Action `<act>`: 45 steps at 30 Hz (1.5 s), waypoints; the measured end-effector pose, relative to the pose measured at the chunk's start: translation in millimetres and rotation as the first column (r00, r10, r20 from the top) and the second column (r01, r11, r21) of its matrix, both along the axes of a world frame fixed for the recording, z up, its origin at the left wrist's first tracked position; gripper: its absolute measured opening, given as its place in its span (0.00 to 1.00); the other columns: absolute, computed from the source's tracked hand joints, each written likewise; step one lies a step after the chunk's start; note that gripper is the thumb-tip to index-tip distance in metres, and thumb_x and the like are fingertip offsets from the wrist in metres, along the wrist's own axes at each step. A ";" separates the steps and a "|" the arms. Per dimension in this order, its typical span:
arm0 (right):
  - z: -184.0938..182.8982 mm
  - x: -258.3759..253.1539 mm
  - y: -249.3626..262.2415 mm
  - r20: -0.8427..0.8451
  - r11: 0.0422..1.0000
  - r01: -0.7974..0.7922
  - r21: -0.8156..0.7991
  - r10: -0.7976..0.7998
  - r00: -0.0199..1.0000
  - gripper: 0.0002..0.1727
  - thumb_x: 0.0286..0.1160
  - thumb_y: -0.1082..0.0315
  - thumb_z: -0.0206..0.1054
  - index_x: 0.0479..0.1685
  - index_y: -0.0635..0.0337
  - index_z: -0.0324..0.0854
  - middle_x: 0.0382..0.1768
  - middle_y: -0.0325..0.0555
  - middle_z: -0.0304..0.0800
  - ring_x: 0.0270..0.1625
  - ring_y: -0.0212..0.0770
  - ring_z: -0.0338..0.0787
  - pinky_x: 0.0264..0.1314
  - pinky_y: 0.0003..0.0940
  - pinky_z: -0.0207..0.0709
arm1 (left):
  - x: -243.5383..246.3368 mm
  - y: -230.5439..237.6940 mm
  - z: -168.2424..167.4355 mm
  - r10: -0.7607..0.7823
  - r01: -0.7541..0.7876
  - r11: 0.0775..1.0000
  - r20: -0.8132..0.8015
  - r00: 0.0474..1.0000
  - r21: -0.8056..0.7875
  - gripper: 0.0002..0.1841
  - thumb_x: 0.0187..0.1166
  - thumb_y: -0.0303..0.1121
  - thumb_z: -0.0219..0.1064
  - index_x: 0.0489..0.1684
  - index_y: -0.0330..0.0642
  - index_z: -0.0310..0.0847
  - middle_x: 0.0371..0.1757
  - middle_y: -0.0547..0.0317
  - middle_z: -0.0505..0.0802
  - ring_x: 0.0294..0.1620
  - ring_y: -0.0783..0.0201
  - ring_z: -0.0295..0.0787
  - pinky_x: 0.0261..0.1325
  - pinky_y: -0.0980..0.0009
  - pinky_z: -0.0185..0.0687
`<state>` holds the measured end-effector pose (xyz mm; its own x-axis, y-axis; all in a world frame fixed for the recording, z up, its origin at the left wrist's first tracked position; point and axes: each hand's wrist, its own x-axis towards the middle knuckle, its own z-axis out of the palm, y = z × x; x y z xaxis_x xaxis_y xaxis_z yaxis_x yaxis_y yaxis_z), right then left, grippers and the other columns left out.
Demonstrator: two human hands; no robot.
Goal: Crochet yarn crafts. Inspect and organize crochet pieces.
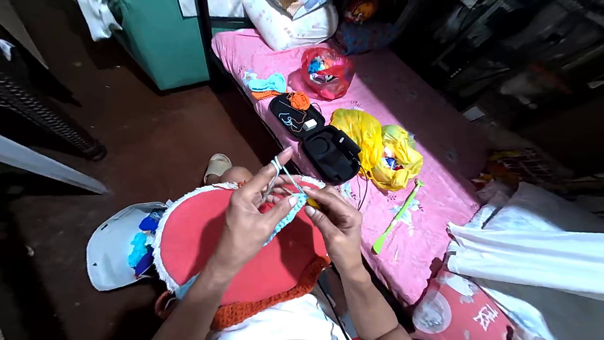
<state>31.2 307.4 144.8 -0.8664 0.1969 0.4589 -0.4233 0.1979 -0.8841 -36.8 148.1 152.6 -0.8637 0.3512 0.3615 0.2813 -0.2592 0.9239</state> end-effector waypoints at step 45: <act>-26.6 -1.8 3.9 0.248 0.840 -0.234 -0.490 0.392 0.886 0.11 0.70 0.80 0.67 0.49 0.66 0.85 0.39 0.42 0.91 0.25 0.19 0.77 0.25 0.14 0.68 | 16.1 -8.1 -35.9 0.275 -0.292 0.944 -0.123 0.954 -0.156 0.32 0.71 0.21 0.66 0.81 0.40 0.74 0.43 0.67 0.93 0.40 0.80 0.89 0.47 0.81 0.87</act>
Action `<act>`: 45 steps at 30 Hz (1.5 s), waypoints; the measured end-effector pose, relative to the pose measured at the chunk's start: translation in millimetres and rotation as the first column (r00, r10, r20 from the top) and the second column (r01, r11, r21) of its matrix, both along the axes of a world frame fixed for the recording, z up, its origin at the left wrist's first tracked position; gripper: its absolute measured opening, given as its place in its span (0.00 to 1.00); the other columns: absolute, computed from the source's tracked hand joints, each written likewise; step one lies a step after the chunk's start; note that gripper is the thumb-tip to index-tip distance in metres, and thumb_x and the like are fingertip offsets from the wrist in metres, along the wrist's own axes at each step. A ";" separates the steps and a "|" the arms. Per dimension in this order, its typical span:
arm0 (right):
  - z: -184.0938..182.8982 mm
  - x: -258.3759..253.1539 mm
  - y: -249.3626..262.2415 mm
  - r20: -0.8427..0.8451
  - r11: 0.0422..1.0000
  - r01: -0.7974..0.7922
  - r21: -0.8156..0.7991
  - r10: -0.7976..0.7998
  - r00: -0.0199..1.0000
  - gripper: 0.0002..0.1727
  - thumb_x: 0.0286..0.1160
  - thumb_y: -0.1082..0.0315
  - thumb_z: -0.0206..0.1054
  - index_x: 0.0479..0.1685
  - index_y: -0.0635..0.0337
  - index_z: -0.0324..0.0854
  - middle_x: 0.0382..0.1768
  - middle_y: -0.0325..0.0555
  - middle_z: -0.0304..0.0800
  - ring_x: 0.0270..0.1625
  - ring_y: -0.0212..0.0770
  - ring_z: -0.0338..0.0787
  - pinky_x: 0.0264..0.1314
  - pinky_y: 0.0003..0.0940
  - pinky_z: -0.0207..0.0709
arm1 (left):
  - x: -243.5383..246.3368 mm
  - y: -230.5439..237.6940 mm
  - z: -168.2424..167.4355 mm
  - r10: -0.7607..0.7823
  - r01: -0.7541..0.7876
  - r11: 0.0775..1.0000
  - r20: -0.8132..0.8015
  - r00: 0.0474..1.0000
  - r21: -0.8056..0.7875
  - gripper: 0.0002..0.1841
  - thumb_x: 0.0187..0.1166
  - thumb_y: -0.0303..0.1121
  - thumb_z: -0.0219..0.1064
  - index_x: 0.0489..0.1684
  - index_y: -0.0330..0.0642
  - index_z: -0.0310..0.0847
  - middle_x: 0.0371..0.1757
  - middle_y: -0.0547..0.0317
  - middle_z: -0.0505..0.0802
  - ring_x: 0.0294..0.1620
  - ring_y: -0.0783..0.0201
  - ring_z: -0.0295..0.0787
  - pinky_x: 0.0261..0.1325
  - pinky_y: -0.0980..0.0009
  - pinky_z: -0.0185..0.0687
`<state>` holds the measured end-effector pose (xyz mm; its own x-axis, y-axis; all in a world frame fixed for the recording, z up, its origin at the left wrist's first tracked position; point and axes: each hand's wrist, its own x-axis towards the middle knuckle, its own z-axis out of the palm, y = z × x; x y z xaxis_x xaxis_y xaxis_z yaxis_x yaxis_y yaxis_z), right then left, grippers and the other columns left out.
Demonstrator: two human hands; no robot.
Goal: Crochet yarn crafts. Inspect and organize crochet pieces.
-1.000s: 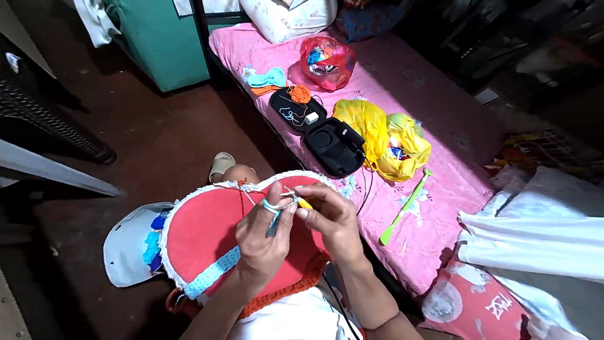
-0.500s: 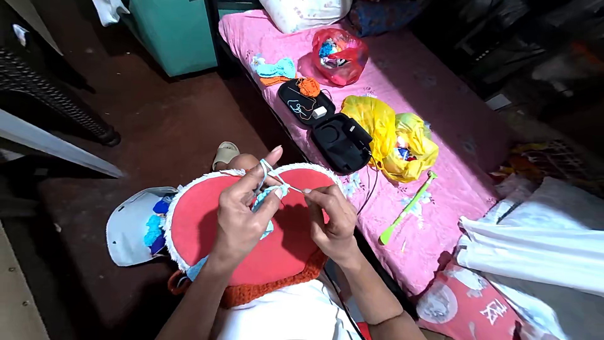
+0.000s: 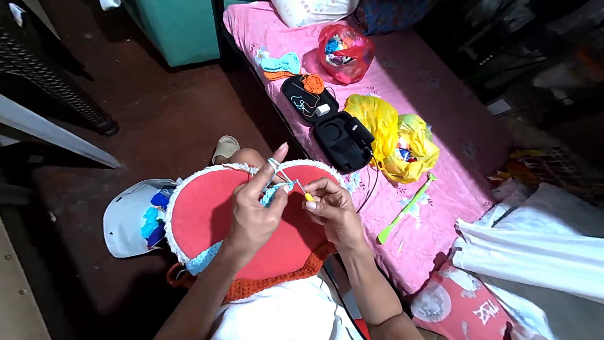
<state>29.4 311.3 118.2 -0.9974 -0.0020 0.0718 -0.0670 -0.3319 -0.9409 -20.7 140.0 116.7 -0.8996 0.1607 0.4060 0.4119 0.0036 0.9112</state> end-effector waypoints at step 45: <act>-17.2 6.2 4.7 0.023 0.986 0.118 0.117 -0.122 0.992 0.18 0.74 0.81 0.63 0.62 0.68 0.86 0.43 0.45 0.90 0.24 0.21 0.76 0.25 0.16 0.72 | 3.6 8.9 -5.0 -0.223 0.158 0.972 0.483 0.847 0.172 0.43 0.63 0.13 0.71 0.86 0.46 0.68 0.40 0.62 0.96 0.34 0.71 0.93 0.41 0.79 0.90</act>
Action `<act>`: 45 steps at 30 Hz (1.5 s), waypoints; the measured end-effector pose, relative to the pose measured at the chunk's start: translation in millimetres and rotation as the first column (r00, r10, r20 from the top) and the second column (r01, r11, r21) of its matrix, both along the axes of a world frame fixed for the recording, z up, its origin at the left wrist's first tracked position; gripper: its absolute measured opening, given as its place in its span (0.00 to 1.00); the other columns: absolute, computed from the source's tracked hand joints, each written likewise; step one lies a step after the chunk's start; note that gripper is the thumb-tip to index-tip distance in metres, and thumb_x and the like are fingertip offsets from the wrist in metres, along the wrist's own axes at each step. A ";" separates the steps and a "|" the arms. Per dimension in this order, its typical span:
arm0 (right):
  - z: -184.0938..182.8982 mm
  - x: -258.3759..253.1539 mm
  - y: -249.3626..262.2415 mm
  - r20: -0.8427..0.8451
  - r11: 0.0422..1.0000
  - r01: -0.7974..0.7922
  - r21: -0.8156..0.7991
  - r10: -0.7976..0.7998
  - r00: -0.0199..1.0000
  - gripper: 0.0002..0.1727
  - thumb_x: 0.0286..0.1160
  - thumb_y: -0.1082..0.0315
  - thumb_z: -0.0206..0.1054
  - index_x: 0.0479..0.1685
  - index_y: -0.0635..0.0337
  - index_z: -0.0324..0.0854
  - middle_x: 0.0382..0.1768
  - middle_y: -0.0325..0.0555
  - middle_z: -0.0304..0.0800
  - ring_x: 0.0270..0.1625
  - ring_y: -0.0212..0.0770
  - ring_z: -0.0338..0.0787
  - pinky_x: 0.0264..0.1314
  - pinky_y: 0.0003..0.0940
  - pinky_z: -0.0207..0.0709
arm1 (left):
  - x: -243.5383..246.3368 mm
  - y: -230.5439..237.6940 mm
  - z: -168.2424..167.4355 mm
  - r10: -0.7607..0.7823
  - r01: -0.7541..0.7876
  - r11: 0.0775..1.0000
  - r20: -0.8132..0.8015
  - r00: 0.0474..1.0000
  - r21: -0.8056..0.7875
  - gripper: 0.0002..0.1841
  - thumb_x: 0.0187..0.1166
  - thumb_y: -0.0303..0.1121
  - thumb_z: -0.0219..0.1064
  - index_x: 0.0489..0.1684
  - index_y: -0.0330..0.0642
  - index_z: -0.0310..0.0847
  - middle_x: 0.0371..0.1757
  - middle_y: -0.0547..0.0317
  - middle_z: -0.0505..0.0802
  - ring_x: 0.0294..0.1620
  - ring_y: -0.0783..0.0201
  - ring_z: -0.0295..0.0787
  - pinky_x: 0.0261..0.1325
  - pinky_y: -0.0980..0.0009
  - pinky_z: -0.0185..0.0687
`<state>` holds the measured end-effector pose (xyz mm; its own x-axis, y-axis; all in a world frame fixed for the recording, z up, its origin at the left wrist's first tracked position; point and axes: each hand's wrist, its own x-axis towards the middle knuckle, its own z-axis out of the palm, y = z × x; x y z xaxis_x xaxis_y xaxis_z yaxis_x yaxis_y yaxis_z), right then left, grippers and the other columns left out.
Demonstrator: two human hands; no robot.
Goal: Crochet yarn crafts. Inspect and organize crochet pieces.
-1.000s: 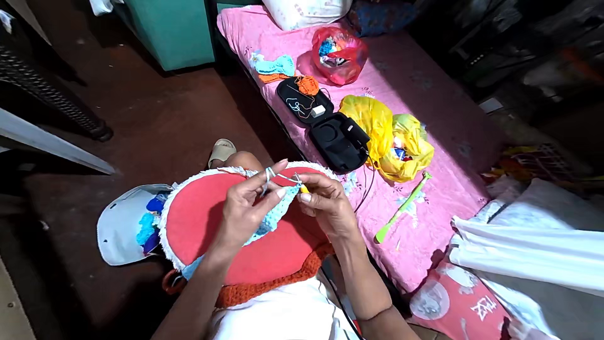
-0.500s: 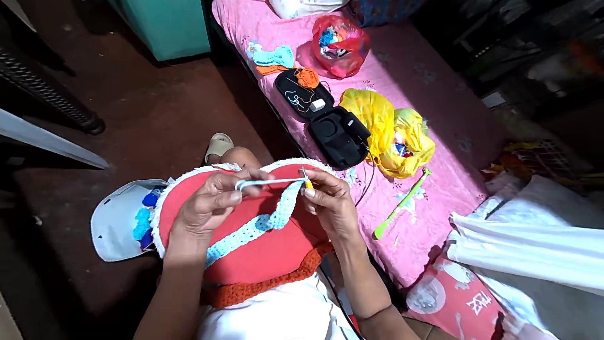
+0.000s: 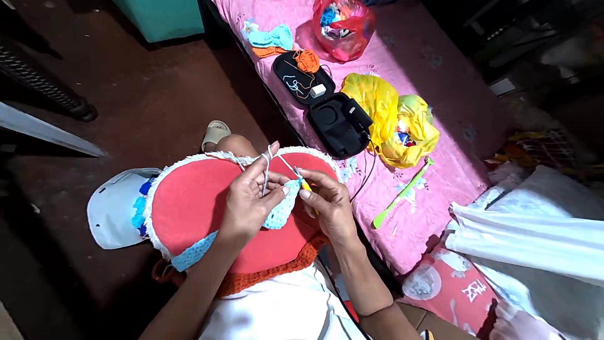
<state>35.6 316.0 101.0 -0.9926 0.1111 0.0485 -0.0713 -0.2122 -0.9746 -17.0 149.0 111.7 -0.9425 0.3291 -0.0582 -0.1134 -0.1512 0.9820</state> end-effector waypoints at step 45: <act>-7.6 18.4 -16.6 -0.456 0.207 0.455 0.866 -0.046 0.889 0.19 0.66 0.78 0.64 0.52 0.56 0.95 0.33 0.49 0.88 0.31 0.40 0.87 0.30 0.28 0.80 | 22.2 14.7 -30.9 0.198 -0.429 0.863 -0.602 0.773 -0.267 0.26 0.75 0.25 0.69 0.76 0.33 0.78 0.44 0.57 0.98 0.42 0.73 0.94 0.47 0.78 0.88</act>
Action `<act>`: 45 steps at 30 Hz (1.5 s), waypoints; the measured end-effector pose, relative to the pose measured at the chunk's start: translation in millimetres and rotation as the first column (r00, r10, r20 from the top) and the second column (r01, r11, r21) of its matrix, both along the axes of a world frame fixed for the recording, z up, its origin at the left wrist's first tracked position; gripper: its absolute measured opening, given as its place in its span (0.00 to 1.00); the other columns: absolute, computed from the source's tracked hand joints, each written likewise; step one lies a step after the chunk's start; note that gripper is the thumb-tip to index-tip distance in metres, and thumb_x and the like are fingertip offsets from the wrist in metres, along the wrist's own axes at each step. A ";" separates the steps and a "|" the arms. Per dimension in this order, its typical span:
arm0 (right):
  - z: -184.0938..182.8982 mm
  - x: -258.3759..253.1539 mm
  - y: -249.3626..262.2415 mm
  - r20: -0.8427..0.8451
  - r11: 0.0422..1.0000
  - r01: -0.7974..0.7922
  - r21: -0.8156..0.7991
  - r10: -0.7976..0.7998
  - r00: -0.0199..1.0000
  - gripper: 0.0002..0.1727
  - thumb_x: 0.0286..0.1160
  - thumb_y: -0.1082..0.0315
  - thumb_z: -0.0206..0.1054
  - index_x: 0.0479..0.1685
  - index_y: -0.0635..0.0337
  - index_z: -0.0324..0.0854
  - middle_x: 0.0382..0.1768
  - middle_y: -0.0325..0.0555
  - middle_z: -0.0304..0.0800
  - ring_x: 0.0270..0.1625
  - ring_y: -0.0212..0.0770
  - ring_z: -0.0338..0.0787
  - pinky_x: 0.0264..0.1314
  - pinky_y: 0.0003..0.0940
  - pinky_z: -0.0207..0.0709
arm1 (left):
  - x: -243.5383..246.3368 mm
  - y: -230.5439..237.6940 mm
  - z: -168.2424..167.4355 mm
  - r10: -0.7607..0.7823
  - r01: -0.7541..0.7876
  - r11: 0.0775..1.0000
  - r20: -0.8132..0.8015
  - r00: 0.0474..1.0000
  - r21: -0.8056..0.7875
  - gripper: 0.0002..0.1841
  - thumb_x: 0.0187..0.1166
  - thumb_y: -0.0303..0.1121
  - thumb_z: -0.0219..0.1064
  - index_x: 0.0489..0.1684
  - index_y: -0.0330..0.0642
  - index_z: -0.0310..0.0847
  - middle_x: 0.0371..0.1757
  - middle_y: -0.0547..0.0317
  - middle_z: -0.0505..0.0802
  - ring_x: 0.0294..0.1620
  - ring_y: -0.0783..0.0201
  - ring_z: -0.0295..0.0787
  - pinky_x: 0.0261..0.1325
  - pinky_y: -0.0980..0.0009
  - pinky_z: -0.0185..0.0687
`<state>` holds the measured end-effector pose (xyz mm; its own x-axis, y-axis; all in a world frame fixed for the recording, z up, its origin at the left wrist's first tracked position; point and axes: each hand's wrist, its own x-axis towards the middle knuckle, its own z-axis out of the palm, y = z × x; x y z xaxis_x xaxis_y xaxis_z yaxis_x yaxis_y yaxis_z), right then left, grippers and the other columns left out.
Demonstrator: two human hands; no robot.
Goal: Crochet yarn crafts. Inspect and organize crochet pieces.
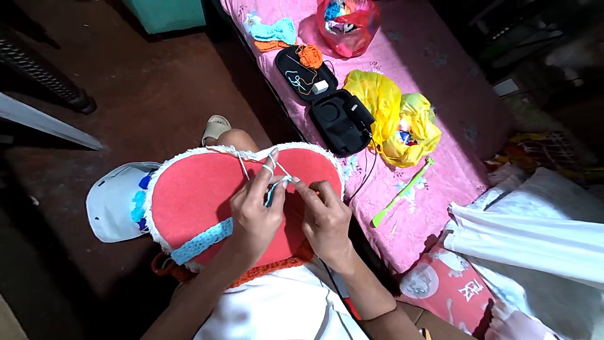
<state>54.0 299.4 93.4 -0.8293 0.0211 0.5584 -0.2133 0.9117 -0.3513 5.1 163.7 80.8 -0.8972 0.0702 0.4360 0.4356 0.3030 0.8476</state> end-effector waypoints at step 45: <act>3.5 -30.1 5.2 0.085 0.183 -0.006 -0.983 0.486 0.870 0.12 0.69 0.83 0.66 0.50 0.70 0.81 0.38 0.47 0.91 0.23 0.22 0.77 0.22 0.16 0.68 | -19.5 -14.1 12.8 -0.101 0.077 0.988 0.179 0.979 0.137 0.33 0.74 0.25 0.70 0.84 0.36 0.69 0.41 0.63 0.98 0.40 0.80 0.92 0.47 0.82 0.87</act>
<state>23.8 304.7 96.9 -0.9970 0.0779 -0.0011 -0.0175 -0.2369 -0.9714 -14.3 149.5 93.7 -0.9556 0.1078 0.2742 0.2885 0.1536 0.9451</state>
